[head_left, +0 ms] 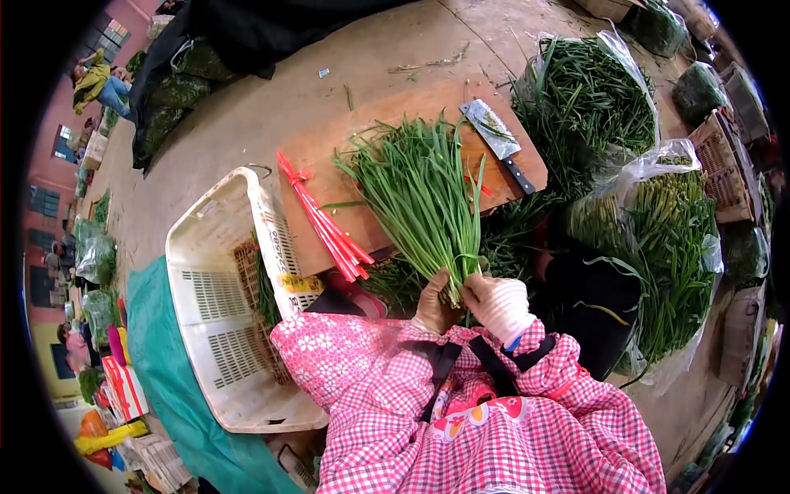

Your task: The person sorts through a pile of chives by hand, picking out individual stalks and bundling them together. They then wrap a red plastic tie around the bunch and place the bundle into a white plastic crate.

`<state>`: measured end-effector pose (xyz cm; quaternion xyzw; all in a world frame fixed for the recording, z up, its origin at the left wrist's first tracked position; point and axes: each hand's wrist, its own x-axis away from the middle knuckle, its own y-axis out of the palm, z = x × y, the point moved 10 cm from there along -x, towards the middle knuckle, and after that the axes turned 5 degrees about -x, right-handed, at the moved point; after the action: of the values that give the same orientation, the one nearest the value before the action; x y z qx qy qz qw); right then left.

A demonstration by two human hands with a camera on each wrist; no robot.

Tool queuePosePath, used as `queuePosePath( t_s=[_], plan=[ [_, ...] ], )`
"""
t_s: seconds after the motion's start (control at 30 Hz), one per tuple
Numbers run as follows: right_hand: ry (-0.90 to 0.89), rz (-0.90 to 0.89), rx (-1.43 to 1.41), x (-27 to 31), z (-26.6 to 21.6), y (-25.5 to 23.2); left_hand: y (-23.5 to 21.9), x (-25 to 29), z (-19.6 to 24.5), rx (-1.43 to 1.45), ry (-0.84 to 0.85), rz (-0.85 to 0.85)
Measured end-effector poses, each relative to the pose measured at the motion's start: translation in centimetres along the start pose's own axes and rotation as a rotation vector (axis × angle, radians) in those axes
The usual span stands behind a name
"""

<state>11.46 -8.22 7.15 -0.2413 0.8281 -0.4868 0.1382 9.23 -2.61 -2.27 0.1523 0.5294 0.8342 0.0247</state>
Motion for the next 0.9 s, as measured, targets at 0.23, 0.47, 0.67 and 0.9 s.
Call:
queuePosePath(
  t_s=[0.23,0.47,0.67,0.9],
  plan=[
    [0.012,-0.256,0.172,-1.2,-0.4,4.0,-0.9,1.0,-0.1,-0.085,-0.101,0.019],
    [-0.079,-0.225,-0.162,0.8,-1.7,-0.9,-4.6,0.9,-0.9,-0.001,-0.102,0.185],
    [0.361,0.076,-0.630,1.8,3.6,-4.1,-3.4,0.8,-1.1,-0.091,-0.123,0.193],
    [0.463,-0.110,-0.526,-2.2,5.7,2.1,-4.3,1.7,-1.0,-0.225,-0.060,0.258]
  ],
)
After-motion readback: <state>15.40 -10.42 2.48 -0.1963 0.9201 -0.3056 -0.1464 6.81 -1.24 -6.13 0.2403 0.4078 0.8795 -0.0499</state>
